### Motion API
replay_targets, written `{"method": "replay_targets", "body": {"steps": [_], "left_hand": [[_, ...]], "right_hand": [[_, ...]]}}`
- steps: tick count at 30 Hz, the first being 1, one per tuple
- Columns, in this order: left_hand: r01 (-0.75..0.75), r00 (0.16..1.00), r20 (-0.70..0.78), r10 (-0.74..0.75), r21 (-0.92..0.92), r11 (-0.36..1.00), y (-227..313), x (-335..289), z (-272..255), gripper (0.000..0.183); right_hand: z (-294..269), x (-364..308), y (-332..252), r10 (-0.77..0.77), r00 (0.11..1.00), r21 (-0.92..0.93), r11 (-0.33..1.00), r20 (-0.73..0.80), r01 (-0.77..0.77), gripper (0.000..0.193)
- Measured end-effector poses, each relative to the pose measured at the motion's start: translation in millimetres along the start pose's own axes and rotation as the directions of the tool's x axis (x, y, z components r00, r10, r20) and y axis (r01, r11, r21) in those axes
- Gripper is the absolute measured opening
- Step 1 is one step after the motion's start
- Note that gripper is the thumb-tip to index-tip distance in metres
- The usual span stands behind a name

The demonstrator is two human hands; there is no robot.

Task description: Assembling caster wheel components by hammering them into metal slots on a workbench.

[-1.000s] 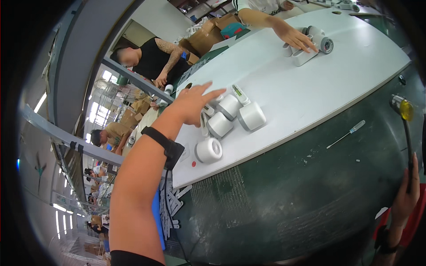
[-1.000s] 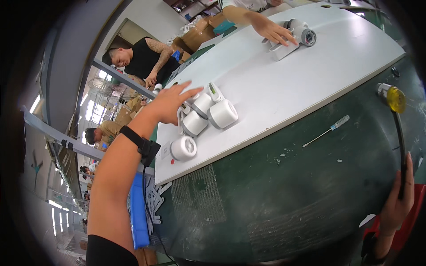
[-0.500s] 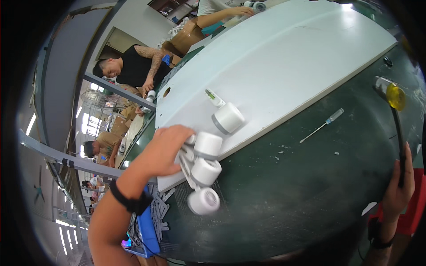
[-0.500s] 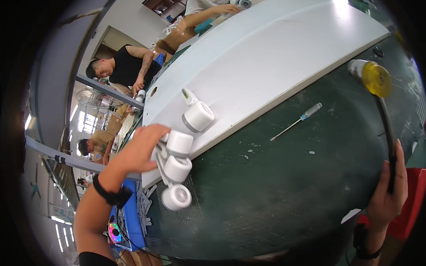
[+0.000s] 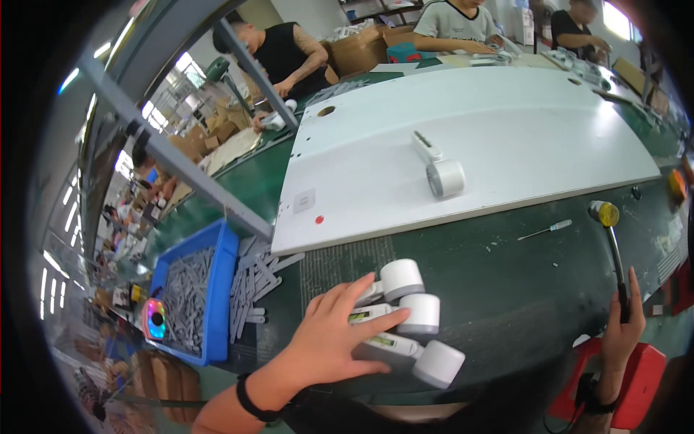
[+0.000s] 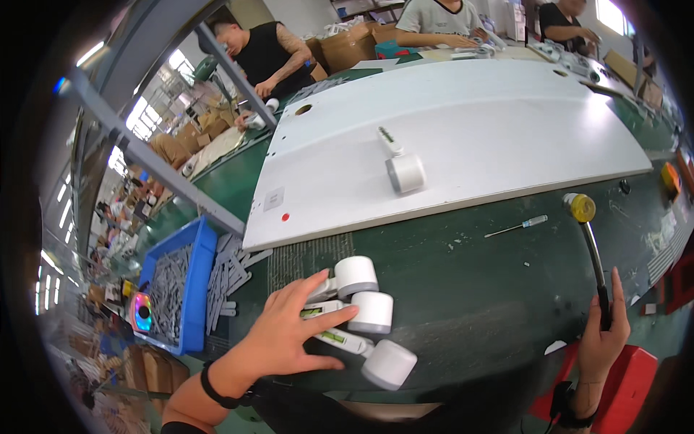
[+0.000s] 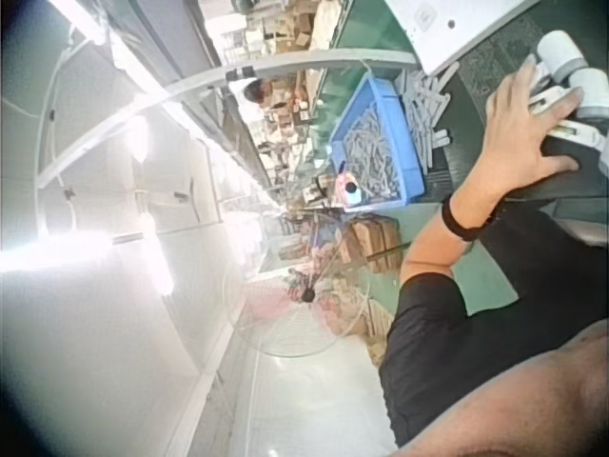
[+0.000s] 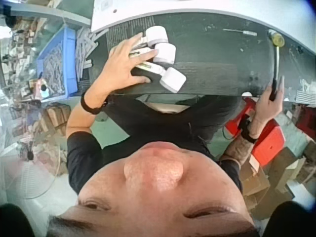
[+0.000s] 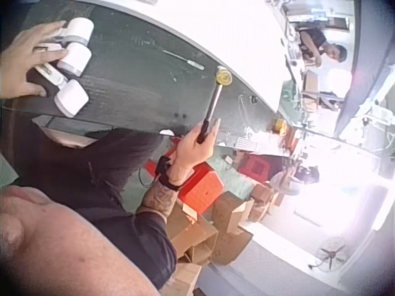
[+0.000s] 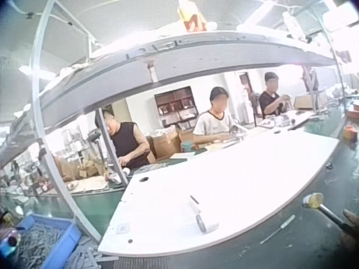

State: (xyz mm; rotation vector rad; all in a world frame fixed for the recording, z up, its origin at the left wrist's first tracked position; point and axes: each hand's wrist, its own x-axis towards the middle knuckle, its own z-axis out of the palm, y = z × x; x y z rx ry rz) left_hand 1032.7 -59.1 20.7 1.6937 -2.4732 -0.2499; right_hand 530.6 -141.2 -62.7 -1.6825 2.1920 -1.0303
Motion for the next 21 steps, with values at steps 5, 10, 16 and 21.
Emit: {"method": "replay_targets", "body": {"steps": [5,10,16,21], "left_hand": [[0.102,0.935,-0.335,-0.114,-0.053,0.993,7,-19,40,0.075],[0.116,0.917,-0.373,-0.138,-0.082,0.99,10,-40,50,0.072],[0.135,0.885,-0.432,-0.171,-0.114,0.984,10,-53,47,0.08],[0.084,0.842,-0.483,-0.241,-0.323,0.943,-1,-55,66,0.082]], "right_hand": [[-4,10,-99,-0.292,0.956,0.266,0.922,-0.002,0.282,0.025],[38,33,-244,-0.479,0.822,0.261,0.874,0.309,0.411,0.02],[132,66,-313,-0.627,0.764,-0.147,0.75,0.153,0.645,0.07],[172,82,-322,-0.497,0.826,-0.187,0.814,0.266,0.55,0.085]]}}
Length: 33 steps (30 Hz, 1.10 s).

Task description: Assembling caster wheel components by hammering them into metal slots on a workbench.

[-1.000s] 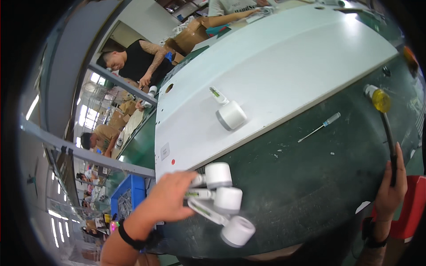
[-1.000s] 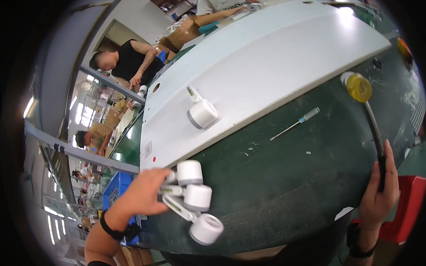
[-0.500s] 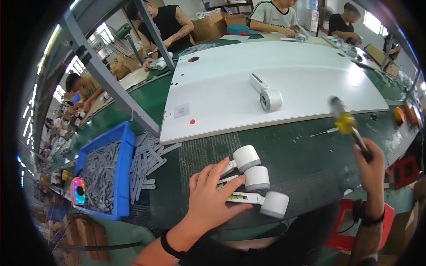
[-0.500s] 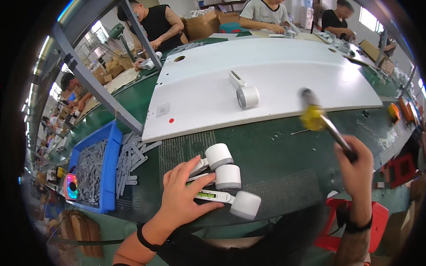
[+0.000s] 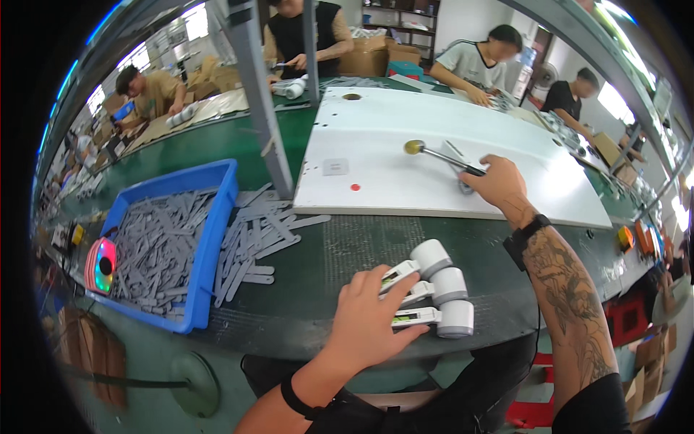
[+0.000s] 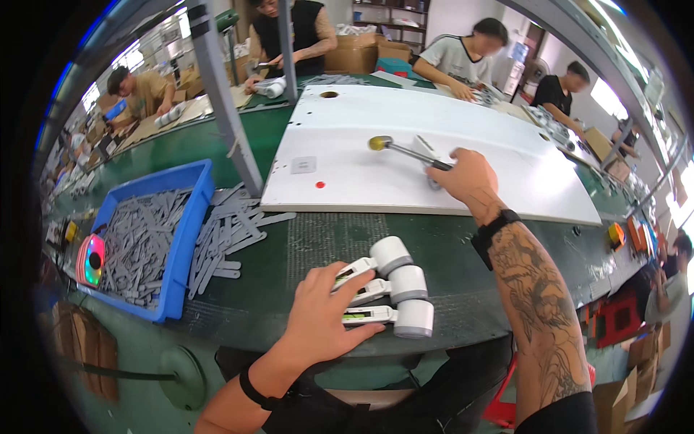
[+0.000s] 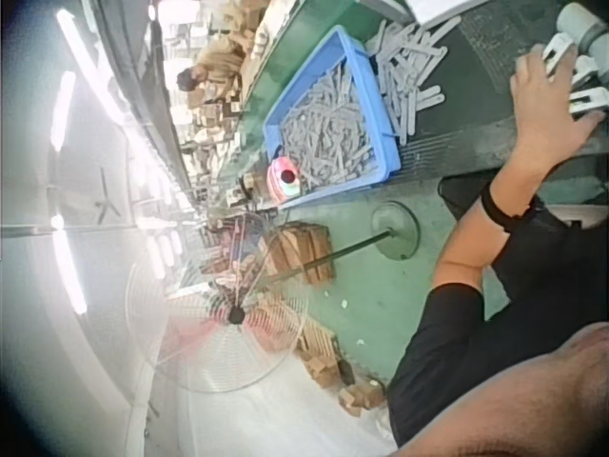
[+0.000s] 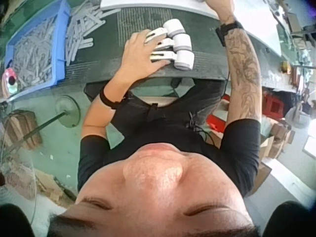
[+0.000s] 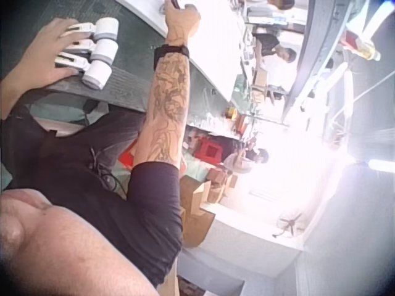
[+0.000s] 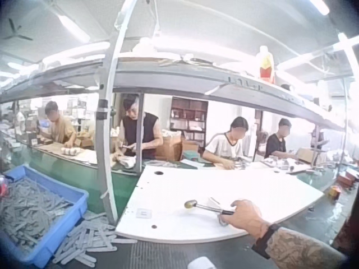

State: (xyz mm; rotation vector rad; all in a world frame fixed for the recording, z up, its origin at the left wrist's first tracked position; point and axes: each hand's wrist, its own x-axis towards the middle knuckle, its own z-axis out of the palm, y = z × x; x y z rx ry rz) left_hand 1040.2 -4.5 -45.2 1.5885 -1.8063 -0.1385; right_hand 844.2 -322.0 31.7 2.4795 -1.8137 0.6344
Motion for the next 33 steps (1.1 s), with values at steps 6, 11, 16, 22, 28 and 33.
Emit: {"method": "replay_targets", "body": {"steps": [6,11,16,22,28,33], "left_hand": [[-0.047,0.999,0.013,0.049,-0.128,0.991,-17,-6,-2,0.073],[-0.074,0.997,-0.001,0.074,0.047,0.996,-11,-13,-7,0.067],[-0.065,0.997,0.034,0.063,0.037,0.997,-16,-16,5,0.071],[-0.053,0.992,0.116,0.05,0.023,0.998,-11,-3,-4,0.078],[0.079,0.995,-0.035,-0.093,-0.286,0.955,-58,43,-88,0.049],[0.554,0.767,-0.316,-0.559,-0.113,0.825,-160,101,-125,0.026]], "right_hand": [[-2,-17,13,-0.125,0.975,0.353,0.934,0.184,0.053,0.057],[-27,-64,-32,-0.344,0.851,0.738,0.67,0.397,-0.074,0.053],[-26,-79,-59,-0.518,0.708,0.746,0.665,0.48,-0.019,0.071],[-3,-104,-39,-0.528,0.79,0.761,0.637,0.312,0.125,0.057],[-34,-147,73,-0.285,0.94,0.467,0.816,-0.188,0.341,0.043],[-43,-208,189,-0.062,0.985,0.414,0.902,-0.163,0.125,0.023]]}}
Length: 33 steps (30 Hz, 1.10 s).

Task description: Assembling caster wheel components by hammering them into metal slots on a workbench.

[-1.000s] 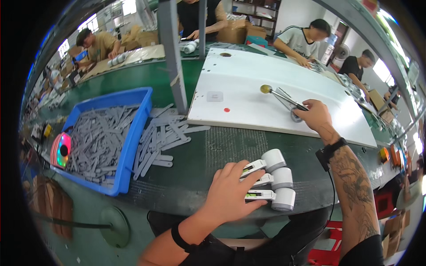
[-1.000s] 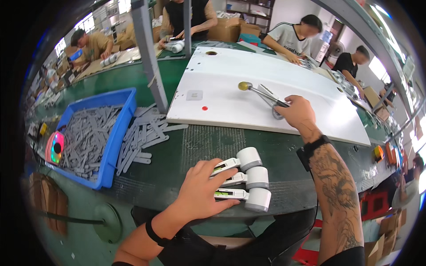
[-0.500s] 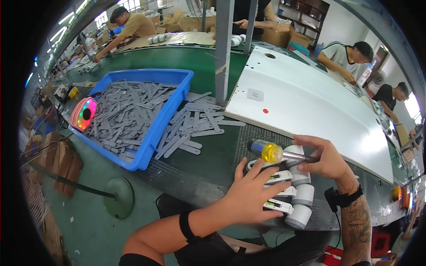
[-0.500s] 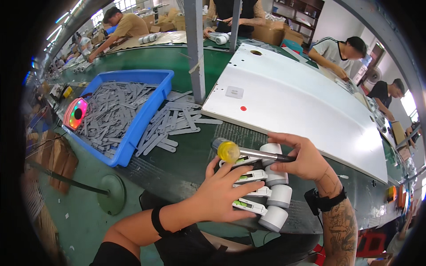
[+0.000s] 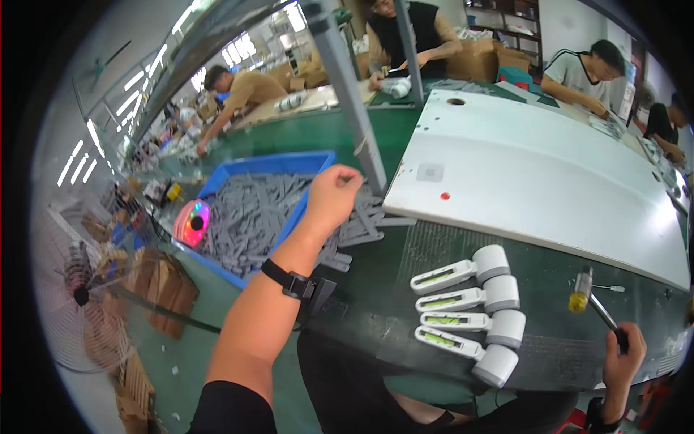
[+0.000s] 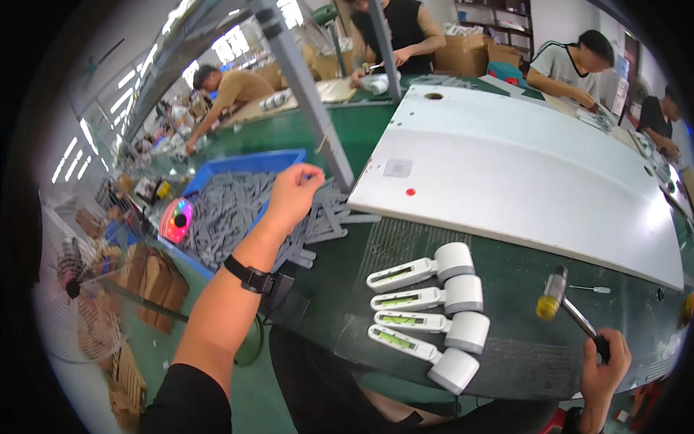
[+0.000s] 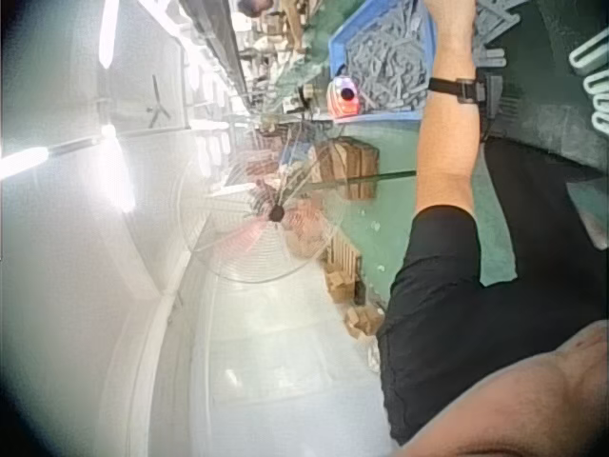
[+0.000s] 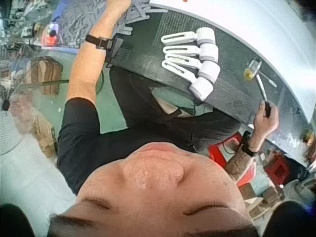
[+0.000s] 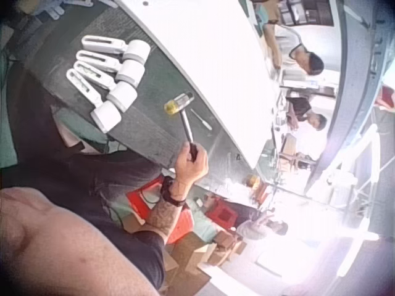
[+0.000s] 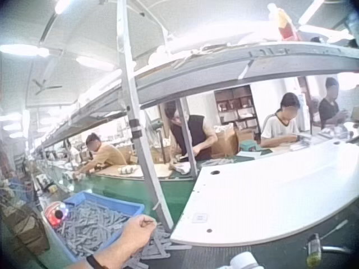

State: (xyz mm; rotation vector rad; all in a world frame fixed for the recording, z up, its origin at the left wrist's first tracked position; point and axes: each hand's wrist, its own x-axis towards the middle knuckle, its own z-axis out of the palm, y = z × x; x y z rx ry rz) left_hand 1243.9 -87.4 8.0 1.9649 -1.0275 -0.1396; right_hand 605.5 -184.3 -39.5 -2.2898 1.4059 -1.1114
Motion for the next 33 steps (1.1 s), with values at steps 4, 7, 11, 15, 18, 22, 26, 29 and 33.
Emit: {"method": "replay_targets", "body": {"steps": [4,7,11,15,18,22,26,29,33], "left_hand": [[-0.009,0.999,-0.027,0.027,0.518,0.856,-52,45,4,0.04],[0.031,0.976,0.112,-0.185,0.776,0.63,-70,60,-2,0.032],[0.046,0.985,0.069,-0.156,0.775,0.63,-54,57,21,0.03],[0.123,0.978,-0.008,-0.21,0.832,0.541,-41,49,18,0.026],[0.118,0.992,-0.069,-0.107,0.814,0.569,-36,27,15,0.023],[0.046,0.969,-0.211,0.13,0.67,0.741,-26,-10,8,0.035],[0.068,0.985,-0.172,0.024,0.51,0.857,-8,-65,-16,0.031],[-0.076,0.991,-0.097,0.087,0.115,0.991,4,-112,-13,0.017],[-0.1,0.993,0.024,0.112,-0.299,0.949,36,-150,11,0.032]], "right_hand": [[-6,-28,32,0.005,0.992,0.007,1.0,-0.124,-0.005,0.023],[4,-34,43,-0.056,0.972,-0.015,0.998,-0.227,0.054,0.023],[8,-44,50,-0.153,0.952,-0.093,0.987,-0.265,0.133,0.035],[8,-39,39,-0.286,0.923,-0.207,0.95,-0.259,0.236,0.046],[6,-31,35,-0.394,0.875,-0.245,0.911,-0.283,0.331,0.046],[7,-36,43,-0.352,0.878,-0.185,0.934,-0.325,0.305,0.043],[3,-45,37,-0.216,0.9,-0.027,0.974,-0.379,0.223,0.039],[2,-48,35,-0.133,0.916,0.121,0.974,-0.379,0.191,0.034],[2,-47,44,-0.053,0.931,0.134,0.985,-0.361,0.108,0.025]]}}
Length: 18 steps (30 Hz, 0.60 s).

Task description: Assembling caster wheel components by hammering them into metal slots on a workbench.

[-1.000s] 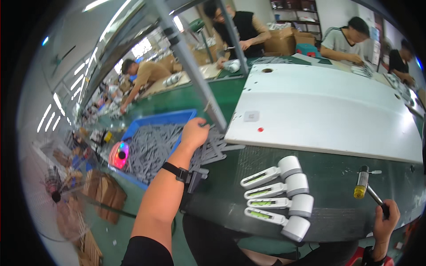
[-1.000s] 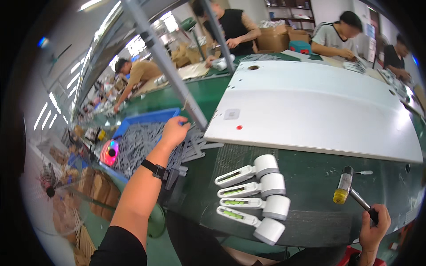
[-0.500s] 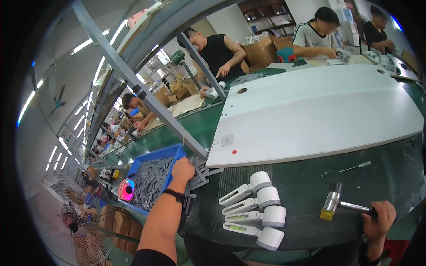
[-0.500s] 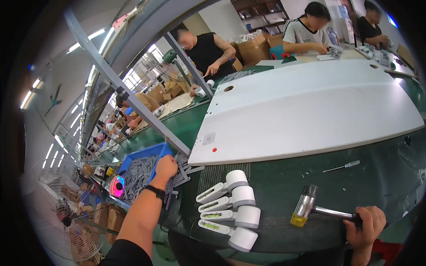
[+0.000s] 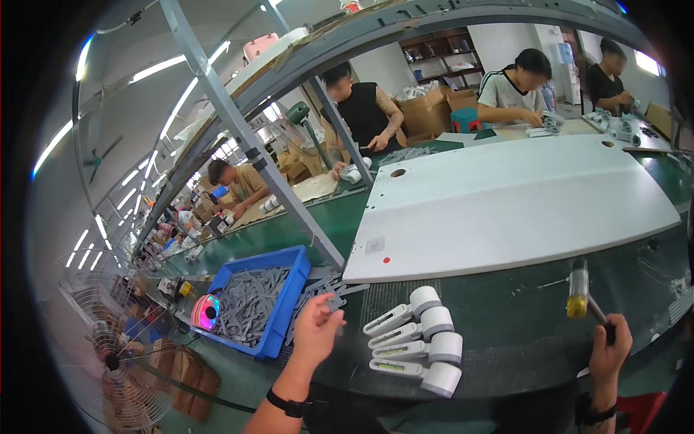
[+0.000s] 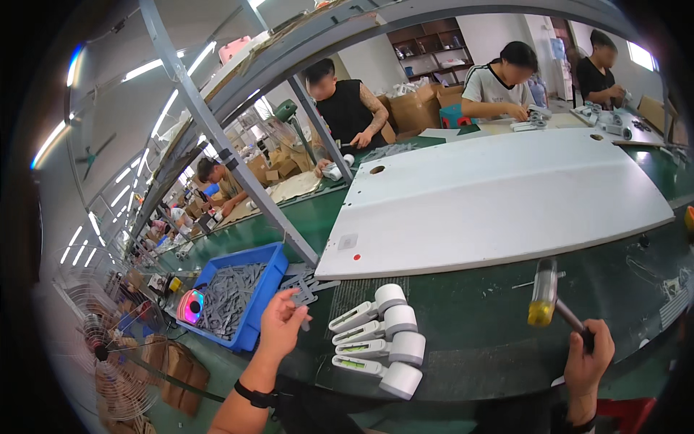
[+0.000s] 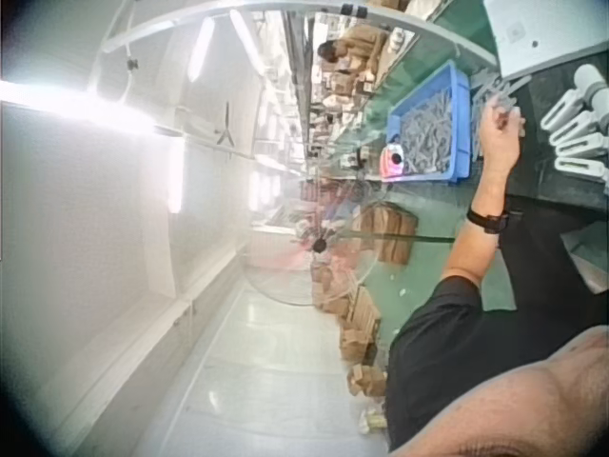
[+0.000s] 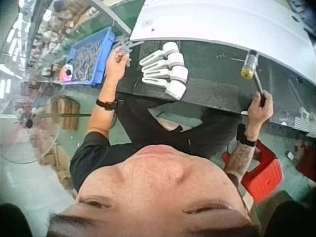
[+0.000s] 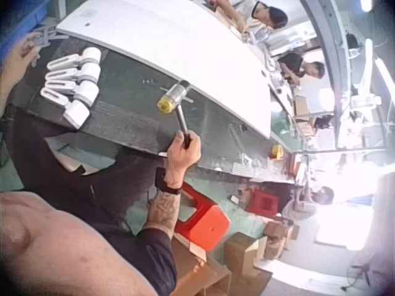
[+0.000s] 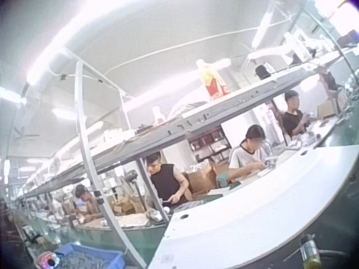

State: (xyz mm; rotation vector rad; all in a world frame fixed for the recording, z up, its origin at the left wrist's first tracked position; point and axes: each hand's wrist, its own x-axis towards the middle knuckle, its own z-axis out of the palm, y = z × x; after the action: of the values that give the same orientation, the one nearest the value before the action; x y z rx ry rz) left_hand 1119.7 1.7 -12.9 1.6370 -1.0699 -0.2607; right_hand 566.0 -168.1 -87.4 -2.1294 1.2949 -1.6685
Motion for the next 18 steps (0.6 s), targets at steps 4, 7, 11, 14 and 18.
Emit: {"method": "replay_targets", "body": {"steps": [4,7,11,14,18], "left_hand": [[-0.207,0.963,0.199,0.181,0.12,0.971,31,-6,33,0.031],[-0.458,0.859,0.286,0.426,0.053,0.887,56,-17,49,0.026],[-0.634,0.703,0.445,0.555,0.038,0.772,43,-29,69,0.025],[-0.641,0.715,0.405,0.57,0.052,0.766,31,-49,67,0.023],[-0.564,0.787,0.34,0.515,0.056,0.824,23,-67,61,0.021]], "right_hand": [[2,9,0,-0.002,0.996,-0.089,0.996,-0.085,-0.006,0.012],[11,2,-25,0.119,0.992,0.091,0.989,-0.027,-0.117,0.015],[0,-19,-103,0.372,0.895,0.239,0.872,0.245,-0.428,0.011],[-15,-42,-146,0.482,0.784,0.117,0.819,0.391,-0.562,0.013],[-7,-62,-187,0.446,0.721,0.024,0.842,0.53,-0.538,0.027]]}}
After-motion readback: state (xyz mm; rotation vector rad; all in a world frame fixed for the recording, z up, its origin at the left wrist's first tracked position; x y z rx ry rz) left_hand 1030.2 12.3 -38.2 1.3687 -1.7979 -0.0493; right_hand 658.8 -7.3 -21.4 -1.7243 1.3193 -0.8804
